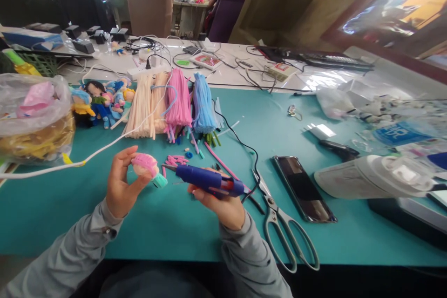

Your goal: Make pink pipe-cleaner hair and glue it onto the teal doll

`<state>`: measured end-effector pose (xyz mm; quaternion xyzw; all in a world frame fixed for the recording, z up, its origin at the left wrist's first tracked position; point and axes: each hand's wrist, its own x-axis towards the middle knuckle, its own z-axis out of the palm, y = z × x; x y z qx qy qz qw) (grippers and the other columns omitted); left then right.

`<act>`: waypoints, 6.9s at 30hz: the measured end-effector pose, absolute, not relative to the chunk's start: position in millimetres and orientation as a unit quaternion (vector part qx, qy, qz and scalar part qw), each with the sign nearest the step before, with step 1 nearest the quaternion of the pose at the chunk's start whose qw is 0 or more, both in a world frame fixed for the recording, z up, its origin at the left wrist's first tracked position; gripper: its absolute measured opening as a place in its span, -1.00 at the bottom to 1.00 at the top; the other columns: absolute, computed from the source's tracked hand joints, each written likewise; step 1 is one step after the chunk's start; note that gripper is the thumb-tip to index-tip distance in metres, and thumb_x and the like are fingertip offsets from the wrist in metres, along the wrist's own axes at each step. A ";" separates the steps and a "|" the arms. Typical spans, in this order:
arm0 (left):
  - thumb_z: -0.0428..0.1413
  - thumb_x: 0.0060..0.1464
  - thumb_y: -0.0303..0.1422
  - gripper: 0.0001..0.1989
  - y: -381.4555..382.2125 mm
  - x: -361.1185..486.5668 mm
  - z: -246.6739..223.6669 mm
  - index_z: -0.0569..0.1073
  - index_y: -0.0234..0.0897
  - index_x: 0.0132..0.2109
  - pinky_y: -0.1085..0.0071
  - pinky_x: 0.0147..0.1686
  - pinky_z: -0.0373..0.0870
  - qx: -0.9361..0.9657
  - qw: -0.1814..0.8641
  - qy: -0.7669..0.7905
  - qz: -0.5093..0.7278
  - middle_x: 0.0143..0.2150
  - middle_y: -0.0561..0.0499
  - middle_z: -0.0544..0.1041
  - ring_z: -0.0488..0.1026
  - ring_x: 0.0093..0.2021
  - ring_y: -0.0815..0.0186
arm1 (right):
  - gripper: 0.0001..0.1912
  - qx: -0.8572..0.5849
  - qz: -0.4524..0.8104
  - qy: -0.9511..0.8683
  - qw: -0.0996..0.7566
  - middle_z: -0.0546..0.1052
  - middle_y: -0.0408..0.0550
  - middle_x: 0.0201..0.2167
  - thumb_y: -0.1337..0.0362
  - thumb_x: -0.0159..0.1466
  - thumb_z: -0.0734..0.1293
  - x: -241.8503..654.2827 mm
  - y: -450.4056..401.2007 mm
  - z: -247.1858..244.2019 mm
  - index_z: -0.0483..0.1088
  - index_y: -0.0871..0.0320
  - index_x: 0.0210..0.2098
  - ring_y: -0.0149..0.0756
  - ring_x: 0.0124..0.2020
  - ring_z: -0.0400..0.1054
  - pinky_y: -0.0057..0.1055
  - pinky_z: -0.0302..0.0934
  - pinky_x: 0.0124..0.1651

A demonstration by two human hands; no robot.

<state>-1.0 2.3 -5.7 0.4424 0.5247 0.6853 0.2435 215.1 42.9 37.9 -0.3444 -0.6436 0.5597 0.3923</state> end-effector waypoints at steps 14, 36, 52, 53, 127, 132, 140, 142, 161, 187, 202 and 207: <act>0.36 -0.20 -0.18 -0.45 3.2 -8.7 -15.6 0.45 -0.25 -0.04 0.20 -0.09 0.47 0.444 0.259 0.551 0.658 -0.15 -0.05 0.50 0.51 -0.18 0.20 | -0.66 -0.603 0.334 -0.455 0.564 0.36 -0.19 -0.67 -0.01 0.03 0.33 259.6 90.3 34.8 0.44 0.18 -0.50 -0.42 -0.66 0.15 -0.43 0.07 -0.59; 0.38 -0.22 -0.19 -0.47 5.3 -7.5 -16.1 0.46 -0.26 -0.07 0.23 -0.05 0.46 0.437 0.271 0.540 0.667 -0.18 -0.04 0.50 0.51 -0.18 0.22 | -0.63 -0.758 0.213 -0.521 0.331 0.59 0.05 -0.34 0.07 0.07 0.39 278.1 126.6 7.6 0.51 0.22 -0.25 -0.08 -0.24 0.47 -0.23 0.30 -0.14; 0.35 -0.18 -0.14 -0.44 7.4 -8.8 -14.7 0.43 -0.28 -0.04 0.29 -0.13 0.47 0.449 0.269 0.537 0.662 -0.22 -0.03 0.52 0.53 -0.22 0.24 | -0.91 -0.521 0.112 -0.730 0.428 0.46 -0.12 -0.46 0.31 0.25 0.32 240.5 24.5 29.9 0.42 0.09 -0.40 -0.38 -0.50 0.33 -0.43 0.26 -0.40; 0.35 -0.18 -0.15 -0.43 7.2 -8.9 -14.4 0.42 -0.27 -0.02 0.30 -0.14 0.47 0.452 0.273 0.531 0.663 -0.24 -0.01 0.53 0.53 -0.24 0.25 | -0.90 -0.523 0.132 -0.755 0.373 0.46 -0.13 -0.47 0.33 0.24 0.32 236.2 19.2 26.3 0.43 0.09 -0.42 -0.40 -0.53 0.32 -0.45 0.23 -0.43; 0.27 -0.07 0.01 -0.35 -8.9 -2.5 -10.7 0.38 -0.23 0.10 0.42 -0.38 0.45 0.631 0.289 0.424 0.581 -0.22 -0.05 0.57 0.55 -0.33 0.28 | -0.83 -0.358 0.060 -0.821 0.441 0.49 -0.06 -0.48 0.49 0.28 0.23 173.7 -4.9 47.4 0.39 0.15 -0.36 -0.36 -0.45 0.37 -0.46 0.33 -0.39; 0.28 -0.11 0.03 -0.31 -8.3 -1.3 -8.2 0.36 -0.24 0.09 0.41 -0.39 0.45 0.627 0.290 0.430 0.581 -0.25 -0.04 0.58 0.55 -0.35 0.28 | -0.81 -0.366 0.052 -0.822 0.434 0.48 -0.08 -0.49 0.49 0.29 0.21 172.1 -4.7 46.5 0.36 0.14 -0.39 -0.36 -0.45 0.36 -0.46 0.33 -0.38; 0.31 -0.16 0.03 -0.33 -8.8 -0.8 -6.7 0.41 -0.26 0.03 0.40 -0.40 0.46 0.603 0.311 0.442 0.586 -0.27 -0.04 0.58 0.55 -0.37 0.28 | -0.86 -0.366 0.109 -0.808 0.448 0.52 -0.07 -0.47 0.45 0.28 0.26 174.4 -4.2 49.2 0.43 0.16 -0.35 -0.38 -0.46 0.41 -0.48 0.34 -0.39; 0.31 -0.16 0.03 -0.31 -9.0 -0.9 -6.8 0.40 -0.26 0.05 0.40 -0.41 0.45 0.597 0.323 0.440 0.588 -0.27 -0.04 0.57 0.55 -0.37 0.28 | -0.91 -0.371 0.143 -0.797 0.455 0.53 -0.09 -0.46 0.42 0.25 0.30 177.4 -4.9 53.3 0.45 0.16 -0.32 -0.40 -0.48 0.41 -0.49 0.34 -0.41; 0.30 -0.15 0.05 -0.36 -8.8 -2.6 -5.6 0.43 -0.23 0.00 0.40 -0.44 0.41 0.641 0.301 0.425 0.564 -0.28 -0.03 0.57 0.51 -0.40 0.29 | -0.86 -0.383 0.409 -0.716 0.416 0.41 -0.20 -0.57 0.49 0.12 0.36 177.5 13.5 68.0 0.43 0.18 -0.52 -0.50 -0.55 0.22 -0.55 0.17 -0.50; 0.15 0.03 0.01 -0.55 -5.9 -2.9 7.3 0.54 -0.23 -0.09 0.24 -0.32 0.50 0.571 0.444 0.422 0.547 -0.31 -0.10 0.54 0.50 -0.33 0.18 | -0.89 -0.305 0.160 -0.826 0.447 0.48 -0.11 -0.45 0.38 0.30 0.31 190.5 7.9 76.8 0.47 0.11 -0.34 -0.38 -0.42 0.36 -0.41 0.31 -0.32; 0.13 0.03 0.03 -0.42 -3.8 -8.1 6.1 0.45 -0.27 0.07 0.42 -0.61 0.31 0.457 0.716 0.328 0.414 -0.46 -0.05 0.55 0.42 -0.58 0.30 | -0.88 -0.224 0.194 -0.878 0.376 0.42 -0.08 -0.41 0.33 0.34 0.28 192.2 24.5 76.6 0.47 0.16 -0.29 -0.33 -0.36 0.29 -0.34 0.25 -0.25; 0.11 0.01 0.11 -0.44 2.7 -13.0 13.4 0.50 -0.25 -0.04 0.32 -0.59 0.38 0.458 0.793 0.262 0.305 -0.52 -0.07 0.57 0.47 -0.61 0.20 | -0.93 -0.196 0.235 -0.884 0.354 0.42 -0.10 -0.41 0.38 0.29 0.32 191.6 30.8 81.6 0.44 0.16 -0.32 -0.34 -0.35 0.30 -0.37 0.27 -0.24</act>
